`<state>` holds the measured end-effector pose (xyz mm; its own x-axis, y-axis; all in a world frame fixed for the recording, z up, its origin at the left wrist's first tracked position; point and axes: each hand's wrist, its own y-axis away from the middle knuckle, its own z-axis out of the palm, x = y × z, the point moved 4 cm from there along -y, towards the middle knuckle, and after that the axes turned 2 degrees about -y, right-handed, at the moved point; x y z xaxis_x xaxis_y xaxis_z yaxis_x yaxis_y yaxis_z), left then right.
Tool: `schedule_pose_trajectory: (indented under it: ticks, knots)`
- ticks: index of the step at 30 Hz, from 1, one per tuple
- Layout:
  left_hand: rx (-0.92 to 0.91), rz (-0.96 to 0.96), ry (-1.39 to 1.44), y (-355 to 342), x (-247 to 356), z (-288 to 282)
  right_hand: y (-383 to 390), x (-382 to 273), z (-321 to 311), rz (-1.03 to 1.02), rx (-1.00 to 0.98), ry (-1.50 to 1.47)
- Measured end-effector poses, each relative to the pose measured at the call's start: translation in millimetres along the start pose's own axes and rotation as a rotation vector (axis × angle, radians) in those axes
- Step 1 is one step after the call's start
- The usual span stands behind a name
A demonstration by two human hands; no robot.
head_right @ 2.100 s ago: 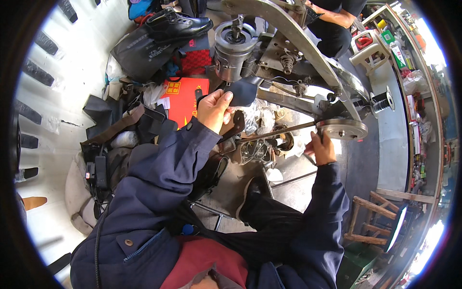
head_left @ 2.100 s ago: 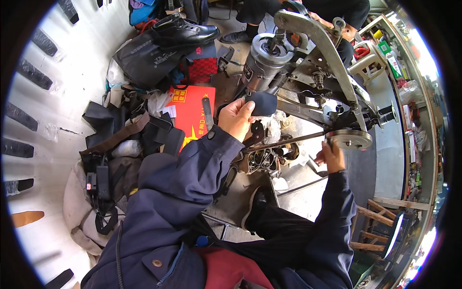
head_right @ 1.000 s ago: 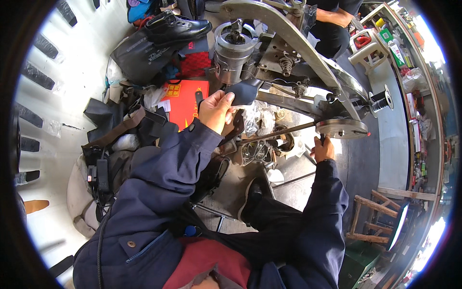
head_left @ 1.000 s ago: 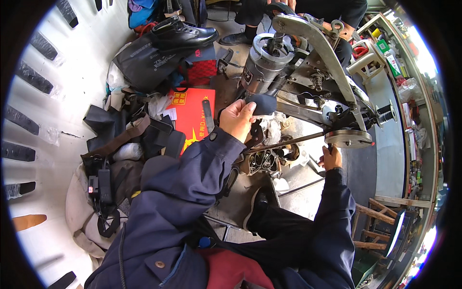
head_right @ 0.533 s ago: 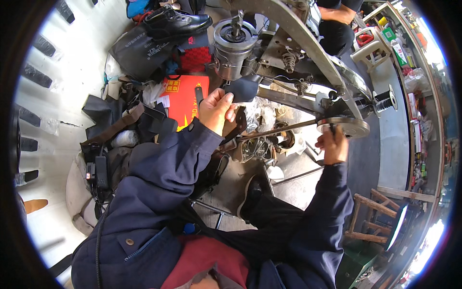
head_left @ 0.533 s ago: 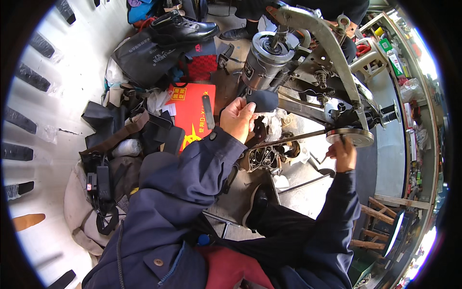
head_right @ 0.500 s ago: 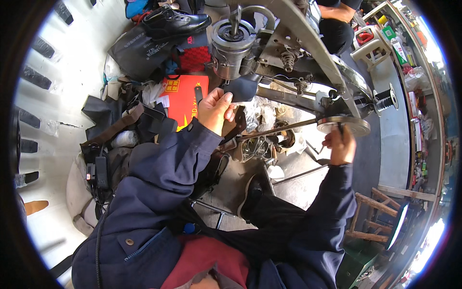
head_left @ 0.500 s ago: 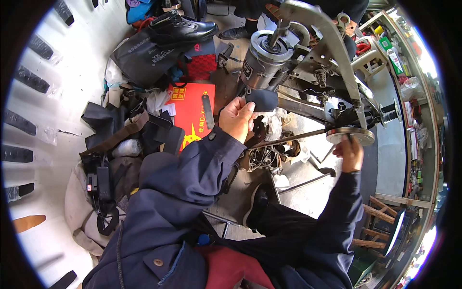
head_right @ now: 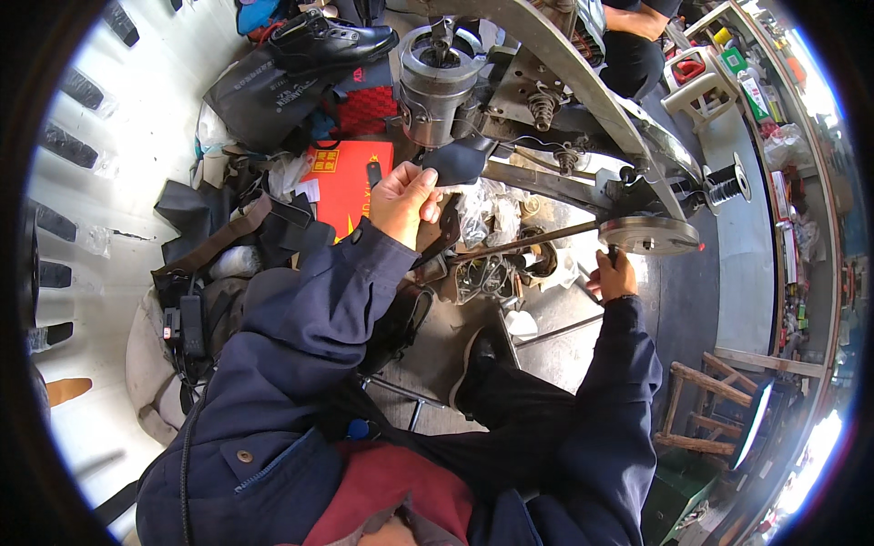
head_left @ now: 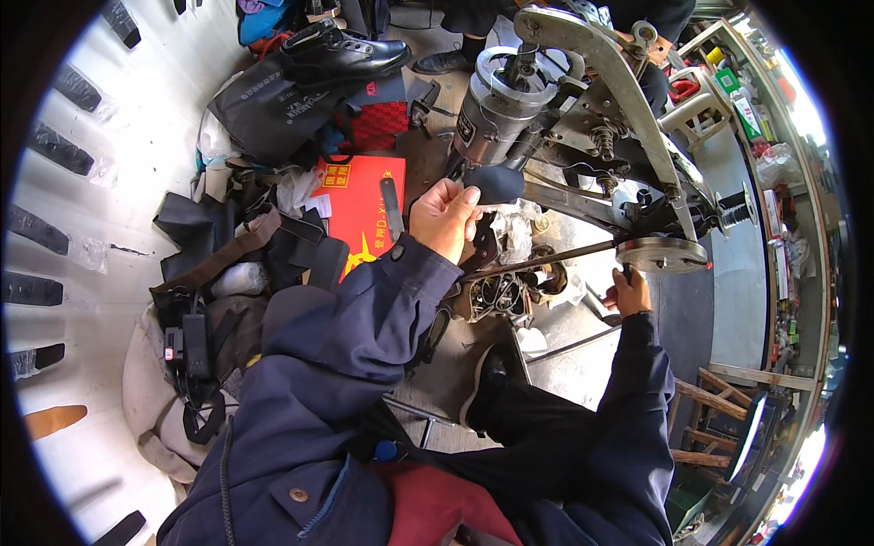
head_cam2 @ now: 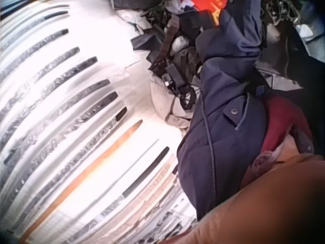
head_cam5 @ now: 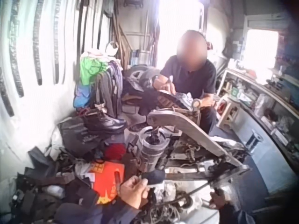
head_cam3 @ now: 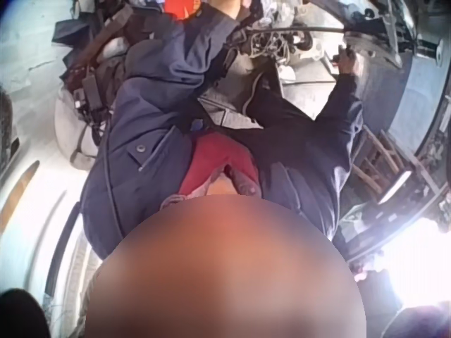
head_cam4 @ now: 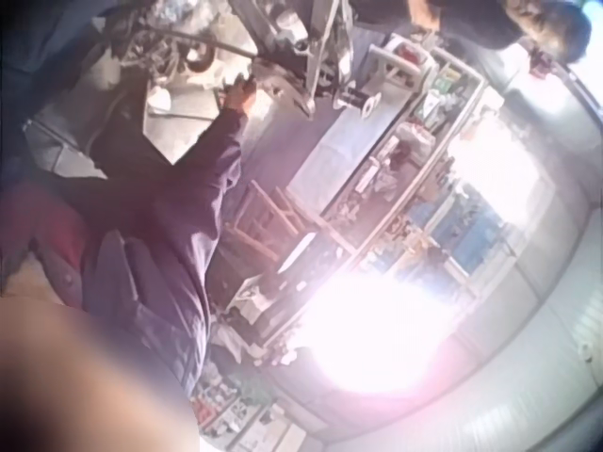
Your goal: The person operates a sewing machine to stitch a black shoe, repeatedly guiding the shoe under the needle and turning the wheel to advance the stitching. The person adjusts the shoe position multiple times to continue sewing along the edge.
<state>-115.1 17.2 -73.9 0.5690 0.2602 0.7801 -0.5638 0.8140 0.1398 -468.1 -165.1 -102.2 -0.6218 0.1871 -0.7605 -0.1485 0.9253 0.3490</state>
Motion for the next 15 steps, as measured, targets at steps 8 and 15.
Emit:
schedule_pose_trajectory:
  ticks: [8, 15]
  knots:
    - [-0.015, 0.002, 0.022, -2.3, -2.0, 0.4, 43.7, -90.7, -73.8, -0.528, 0.299, -0.049]
    - [-0.030, -0.003, 0.041, -2.0, -0.2, 0.4, -19.7, 5.2, -92.9, -0.206, 0.475, -0.021]
